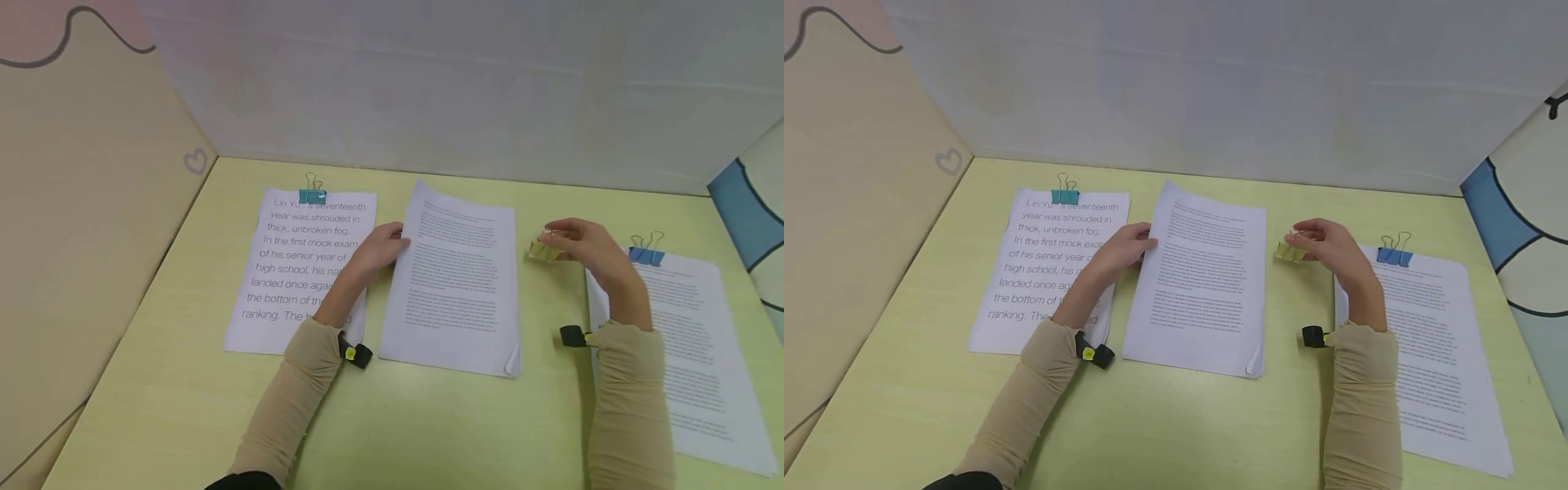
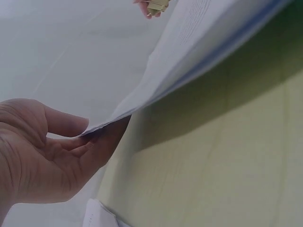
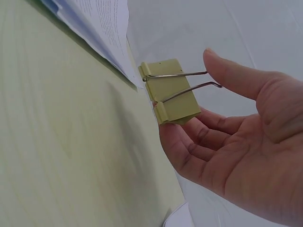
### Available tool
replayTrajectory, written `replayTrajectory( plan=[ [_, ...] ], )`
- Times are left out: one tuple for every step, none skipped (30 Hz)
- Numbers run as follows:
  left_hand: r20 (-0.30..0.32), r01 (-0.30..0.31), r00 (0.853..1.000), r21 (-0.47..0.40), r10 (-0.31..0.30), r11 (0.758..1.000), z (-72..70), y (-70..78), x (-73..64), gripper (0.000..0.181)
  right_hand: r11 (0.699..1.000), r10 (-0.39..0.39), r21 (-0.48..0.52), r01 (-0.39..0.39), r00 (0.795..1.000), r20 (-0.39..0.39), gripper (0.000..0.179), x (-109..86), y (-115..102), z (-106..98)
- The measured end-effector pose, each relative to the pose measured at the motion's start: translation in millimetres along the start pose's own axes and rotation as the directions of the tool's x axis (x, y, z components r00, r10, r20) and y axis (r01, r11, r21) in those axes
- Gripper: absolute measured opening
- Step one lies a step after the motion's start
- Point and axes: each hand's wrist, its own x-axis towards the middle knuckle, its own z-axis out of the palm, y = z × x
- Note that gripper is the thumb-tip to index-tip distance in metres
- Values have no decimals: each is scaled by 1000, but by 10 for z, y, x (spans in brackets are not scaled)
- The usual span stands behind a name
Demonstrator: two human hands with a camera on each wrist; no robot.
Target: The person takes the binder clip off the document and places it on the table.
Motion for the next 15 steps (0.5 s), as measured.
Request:
replayTrajectory(
  plan=[
    [-7,2,1000,4,-2,1000,-7,2,5,37,1000,0,6,0,1000,-1,71,3,10,1],
    [-13,5,1000,8,-5,1000,-13,3,9,37,1000,0,8,0,1000,1,71,6,22,2],
    [-17,9,1000,9,-9,1000,-17,6,12,38,1000,-2,9,2,1000,5,71,10,32,3],
    [-19,12,1000,12,-12,1000,-20,6,16,38,1000,-5,7,5,1000,7,70,14,40,4],
    [-22,17,1000,17,-17,1000,-22,7,17,38,1000,-7,6,7,1000,10,69,16,48,5],
    [-23,21,1000,20,-20,1000,-22,8,19,38,1000,-6,7,6,1000,13,68,19,53,6],
    [-23,25,999,24,-25,999,-22,8,22,38,1000,-7,8,7,1000,15,67,21,58,7],
    [-23,29,999,30,-28,999,-21,10,20,39,1000,-4,5,4,1000,17,67,21,61,7],
    [-23,32,999,34,-31,999,-19,13,17,39,1000,-3,5,3,1000,21,67,23,65,4],
    [-24,35,999,38,-34,999,-18,14,15,40,1000,0,3,0,1000,21,67,24,65,5],
    [-25,36,999,41,-35,998,-15,18,10,40,1000,4,-3,-4,1000,22,67,25,66,4],
    [-25,35,999,43,-34,998,-13,20,7,40,1000,8,-8,-8,1000,23,67,26,66,4],
    [-27,35,999,46,-34,998,-12,22,4,40,1000,9,-12,-9,1000,24,67,27,69,2],
    [-28,35,999,46,-34,998,-11,26,1,41,1000,12,-17,-12,1000,26,67,34,73,0],
    [-29,34,999,46,-33,998,-10,29,-3,41,1000,13,-21,-13,1000,28,67,35,74,-1]
  ],
)
